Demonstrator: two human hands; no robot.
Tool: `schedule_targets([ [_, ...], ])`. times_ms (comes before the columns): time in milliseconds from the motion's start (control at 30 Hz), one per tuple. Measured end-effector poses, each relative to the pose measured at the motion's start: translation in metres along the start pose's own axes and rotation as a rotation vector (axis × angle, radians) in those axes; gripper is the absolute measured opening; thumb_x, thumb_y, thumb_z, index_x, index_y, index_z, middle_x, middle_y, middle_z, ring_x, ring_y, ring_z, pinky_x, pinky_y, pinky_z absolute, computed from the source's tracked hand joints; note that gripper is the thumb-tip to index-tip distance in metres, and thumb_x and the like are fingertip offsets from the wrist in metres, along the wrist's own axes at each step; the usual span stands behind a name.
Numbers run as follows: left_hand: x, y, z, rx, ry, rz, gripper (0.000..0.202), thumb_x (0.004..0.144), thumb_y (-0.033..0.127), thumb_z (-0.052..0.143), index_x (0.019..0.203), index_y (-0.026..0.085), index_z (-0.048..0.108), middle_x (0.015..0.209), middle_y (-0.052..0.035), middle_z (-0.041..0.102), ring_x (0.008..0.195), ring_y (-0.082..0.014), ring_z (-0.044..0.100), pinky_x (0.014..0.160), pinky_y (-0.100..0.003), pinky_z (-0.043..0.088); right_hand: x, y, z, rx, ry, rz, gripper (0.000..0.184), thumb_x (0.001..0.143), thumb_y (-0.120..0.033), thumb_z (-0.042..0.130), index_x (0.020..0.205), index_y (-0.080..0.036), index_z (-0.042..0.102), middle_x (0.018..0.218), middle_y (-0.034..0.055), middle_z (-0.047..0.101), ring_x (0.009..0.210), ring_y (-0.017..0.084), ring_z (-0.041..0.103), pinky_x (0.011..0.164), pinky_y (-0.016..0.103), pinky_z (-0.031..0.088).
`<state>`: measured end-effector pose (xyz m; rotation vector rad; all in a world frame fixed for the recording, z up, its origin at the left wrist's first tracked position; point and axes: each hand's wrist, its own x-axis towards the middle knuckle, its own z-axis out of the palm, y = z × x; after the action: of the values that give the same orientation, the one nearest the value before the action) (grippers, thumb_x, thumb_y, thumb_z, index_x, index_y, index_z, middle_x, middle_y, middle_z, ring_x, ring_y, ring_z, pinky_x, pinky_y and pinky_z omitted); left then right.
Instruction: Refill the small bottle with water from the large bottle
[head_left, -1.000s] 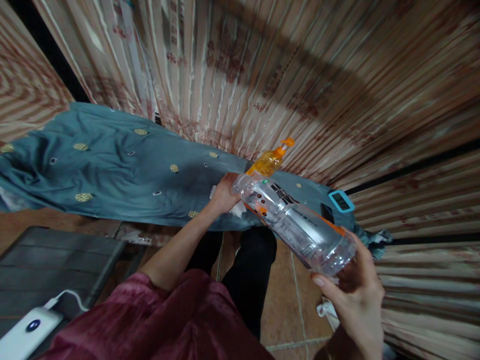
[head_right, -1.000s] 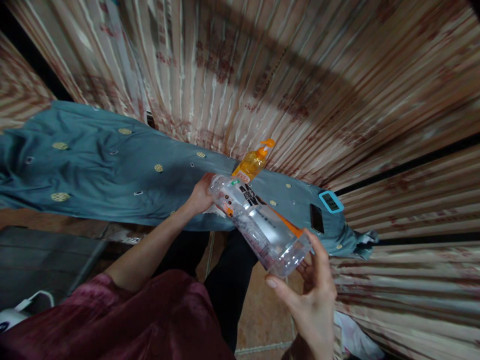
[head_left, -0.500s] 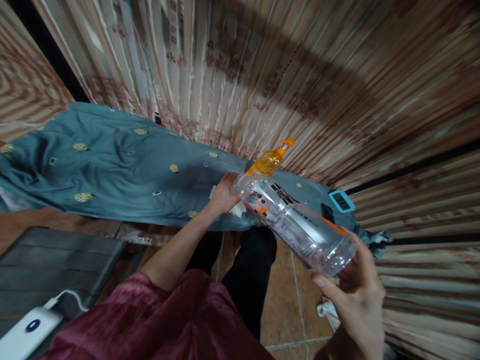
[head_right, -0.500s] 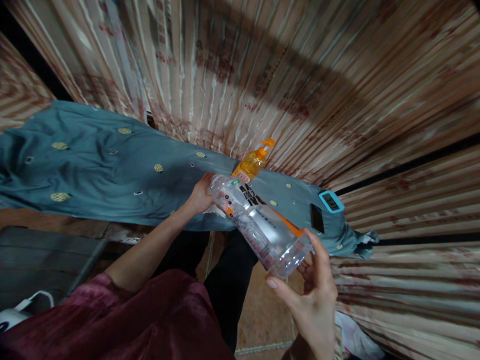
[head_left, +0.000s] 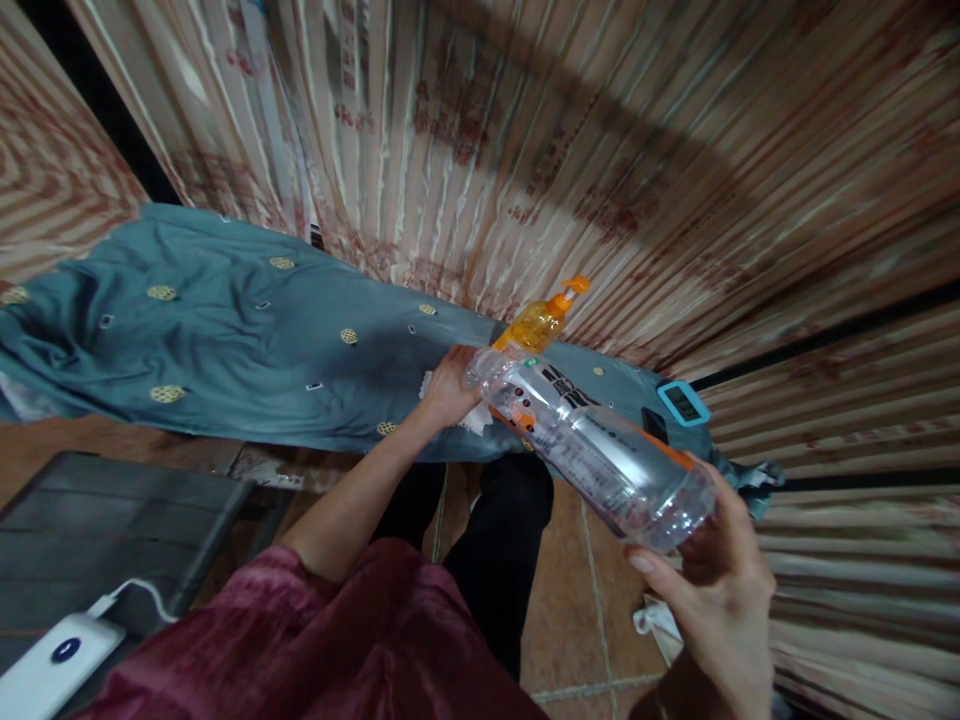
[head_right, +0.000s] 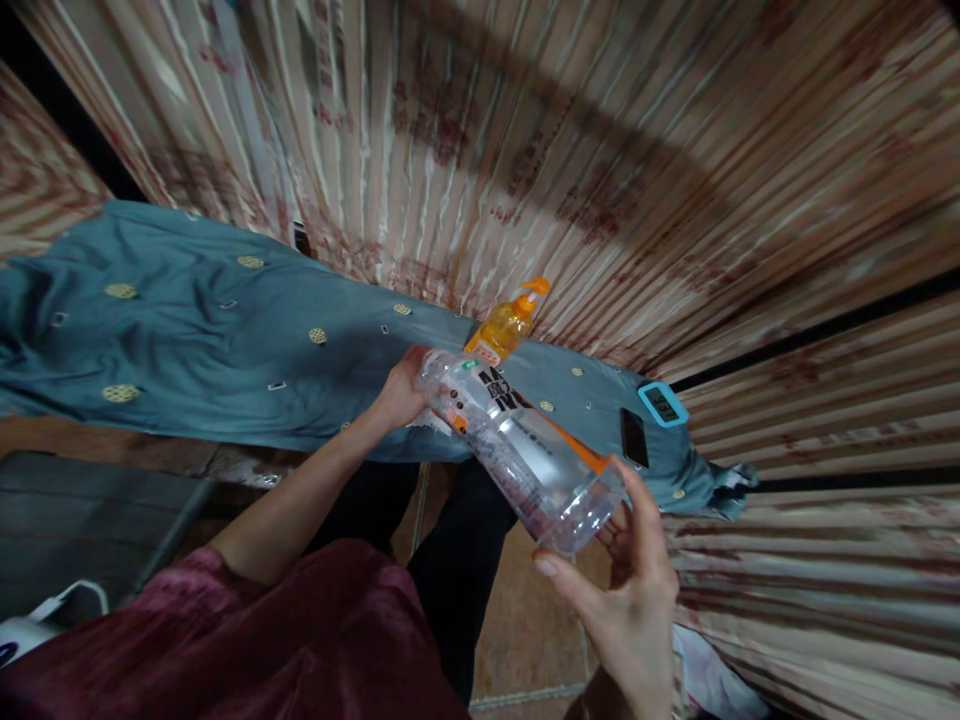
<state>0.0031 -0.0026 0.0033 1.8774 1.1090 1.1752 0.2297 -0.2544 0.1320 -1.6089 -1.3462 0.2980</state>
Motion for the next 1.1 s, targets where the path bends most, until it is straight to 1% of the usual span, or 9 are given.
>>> schedule_targets([
  [167, -0.0004, 0.0025, -0.0010, 0.009, -0.001, 0.007, 0.046, 0.091, 0.062, 0.079, 0.109, 0.021, 0.073, 0.110, -0.0115, 0.078, 0.113, -0.0355, 0.075, 0.102, -0.048, 0.062, 0.0003, 0.0005, -0.0016, 0.022, -0.009, -0.001, 0.096, 0.073, -0.049, 0.103, 0.157, -0.030, 0.064, 0.153, 0.0135, 0.071, 0.133, 0.037, 0.074, 0.104, 0.050, 0.066],
  [300, -0.0003, 0.0013, -0.0007, 0.004, 0.002, 0.010, 0.045, 0.090, 0.062, 0.079, 0.109, 0.021, 0.074, 0.110, -0.0105, 0.079, 0.112, -0.0349, 0.075, 0.102, -0.048, 0.062, 0.0005, 0.0003, -0.0024, 0.005, -0.015, -0.017, 0.096, 0.074, -0.049, 0.103, 0.158, -0.029, 0.062, 0.154, 0.0144, 0.071, 0.134, 0.039, 0.074, 0.103, 0.052, 0.067],
  [467, 0.0001, -0.0019, 0.0006, -0.008, 0.011, 0.022, 0.048, 0.089, 0.064, 0.079, 0.110, 0.021, 0.074, 0.112, -0.0110, 0.078, 0.114, -0.0345, 0.074, 0.103, -0.047, 0.062, 0.0022, -0.0004, -0.0019, 0.035, -0.008, -0.022, 0.094, 0.072, -0.045, 0.105, 0.156, -0.030, 0.065, 0.151, 0.0120, 0.073, 0.132, 0.036, 0.075, 0.102, 0.047, 0.066],
  [567, 0.0000, -0.0012, 0.0006, 0.003, 0.013, 0.019, 0.046, 0.089, 0.062, 0.080, 0.109, 0.020, 0.074, 0.111, -0.0115, 0.078, 0.114, -0.0346, 0.075, 0.104, -0.048, 0.062, 0.0025, -0.0001, -0.0023, 0.047, -0.002, -0.009, 0.096, 0.070, -0.046, 0.106, 0.156, -0.030, 0.066, 0.151, 0.0122, 0.074, 0.133, 0.036, 0.075, 0.102, 0.046, 0.066],
  [700, -0.0005, 0.0008, 0.0005, 0.006, 0.010, 0.008, 0.046, 0.090, 0.061, 0.079, 0.110, 0.020, 0.074, 0.111, -0.0115, 0.078, 0.114, -0.0354, 0.075, 0.103, -0.049, 0.062, 0.0013, 0.0004, -0.0036, 0.030, -0.005, 0.010, 0.100, 0.068, -0.049, 0.107, 0.157, -0.030, 0.065, 0.155, 0.0139, 0.071, 0.134, 0.038, 0.074, 0.103, 0.048, 0.065],
  [833, -0.0004, 0.0005, 0.0009, -0.013, 0.011, 0.009, 0.049, 0.090, 0.066, 0.078, 0.109, 0.021, 0.074, 0.112, -0.0111, 0.079, 0.114, -0.0353, 0.074, 0.104, -0.049, 0.061, 0.0003, 0.0007, -0.0040, 0.003, -0.003, 0.003, 0.098, 0.071, -0.052, 0.104, 0.158, -0.030, 0.064, 0.157, 0.0144, 0.069, 0.134, 0.039, 0.073, 0.104, 0.051, 0.065],
  [933, -0.0004, 0.0003, 0.0010, -0.020, 0.014, 0.012, 0.049, 0.089, 0.067, 0.078, 0.109, 0.022, 0.074, 0.110, -0.0101, 0.078, 0.112, -0.0344, 0.074, 0.103, -0.048, 0.062, 0.0007, 0.0007, -0.0036, 0.000, -0.003, -0.003, 0.097, 0.073, -0.053, 0.103, 0.158, -0.030, 0.063, 0.156, 0.0143, 0.070, 0.135, 0.040, 0.072, 0.105, 0.053, 0.064],
  [1100, -0.0012, 0.0019, 0.0002, -0.015, 0.013, 0.009, 0.045, 0.090, 0.063, 0.079, 0.108, 0.022, 0.074, 0.111, -0.0107, 0.078, 0.112, -0.0348, 0.074, 0.103, -0.048, 0.061, 0.0020, -0.0001, -0.0041, 0.030, 0.008, 0.026, 0.100, 0.067, -0.049, 0.107, 0.156, -0.031, 0.065, 0.156, 0.0143, 0.070, 0.135, 0.040, 0.072, 0.103, 0.051, 0.064],
])
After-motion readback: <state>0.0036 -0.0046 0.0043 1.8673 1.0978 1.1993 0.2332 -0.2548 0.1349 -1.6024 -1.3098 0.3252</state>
